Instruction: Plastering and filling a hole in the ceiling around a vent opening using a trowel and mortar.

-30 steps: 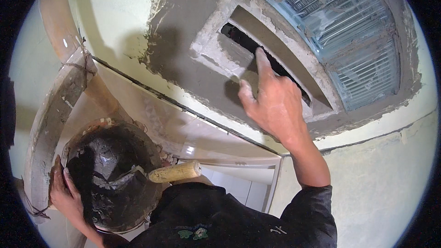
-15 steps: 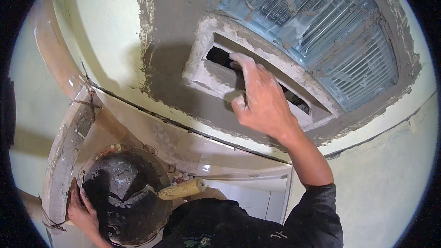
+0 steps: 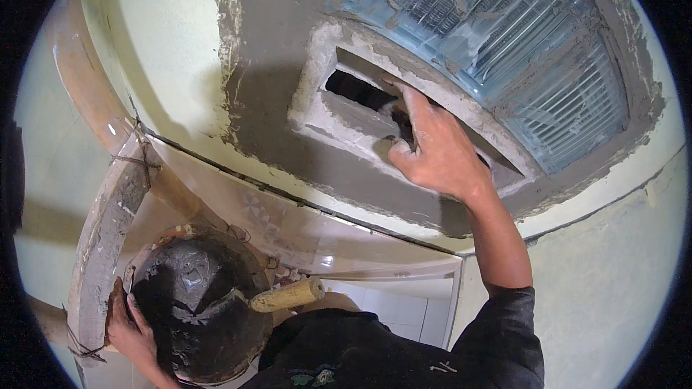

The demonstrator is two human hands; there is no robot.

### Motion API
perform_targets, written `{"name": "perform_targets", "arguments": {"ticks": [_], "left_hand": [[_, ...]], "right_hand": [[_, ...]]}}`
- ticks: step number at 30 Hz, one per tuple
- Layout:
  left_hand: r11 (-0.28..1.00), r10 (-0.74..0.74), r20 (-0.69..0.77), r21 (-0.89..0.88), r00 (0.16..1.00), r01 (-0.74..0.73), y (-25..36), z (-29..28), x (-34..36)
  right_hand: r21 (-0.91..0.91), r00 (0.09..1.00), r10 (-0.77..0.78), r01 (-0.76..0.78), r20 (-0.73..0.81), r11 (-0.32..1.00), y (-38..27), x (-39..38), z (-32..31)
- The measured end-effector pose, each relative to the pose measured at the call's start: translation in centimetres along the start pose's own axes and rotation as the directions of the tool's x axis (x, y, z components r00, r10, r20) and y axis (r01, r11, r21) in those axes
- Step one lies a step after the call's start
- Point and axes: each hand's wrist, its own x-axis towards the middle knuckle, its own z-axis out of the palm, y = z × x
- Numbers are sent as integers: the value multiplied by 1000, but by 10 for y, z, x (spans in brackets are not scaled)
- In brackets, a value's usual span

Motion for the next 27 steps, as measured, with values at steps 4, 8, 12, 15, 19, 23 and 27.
{"name": "perform_targets", "arguments": {"ticks": [4,8,12,15,19,23,27], "left_hand": [[1000,-7,-2,7,1000,7,2,-1,0],[1000,-1,-5,8,1000,1,2,-1,1],[999,19,-13,26,1000,-19,1,-2,1],[999,-25,5,27,1000,25,6,-4,1],[999,-47,17,-19,999,47,8,-7,1],[997,-68,32,-27,997,69,12,-6,3],[996,-84,37,-20,996,84,12,-7,2]], "right_hand": [[203,972,-229,236,-59,950,-1,13,9],[265,977,-214,205,7,942,-2,22,8],[259,990,-127,108,54,960,-2,18,3],[217,994,-104,92,42,972,-3,17,3],[262,942,-336,323,5,909,-6,33,13],[345,954,-285,237,97,908,-5,36,7],[333,981,-178,141,83,932,-2,27,8]]}}
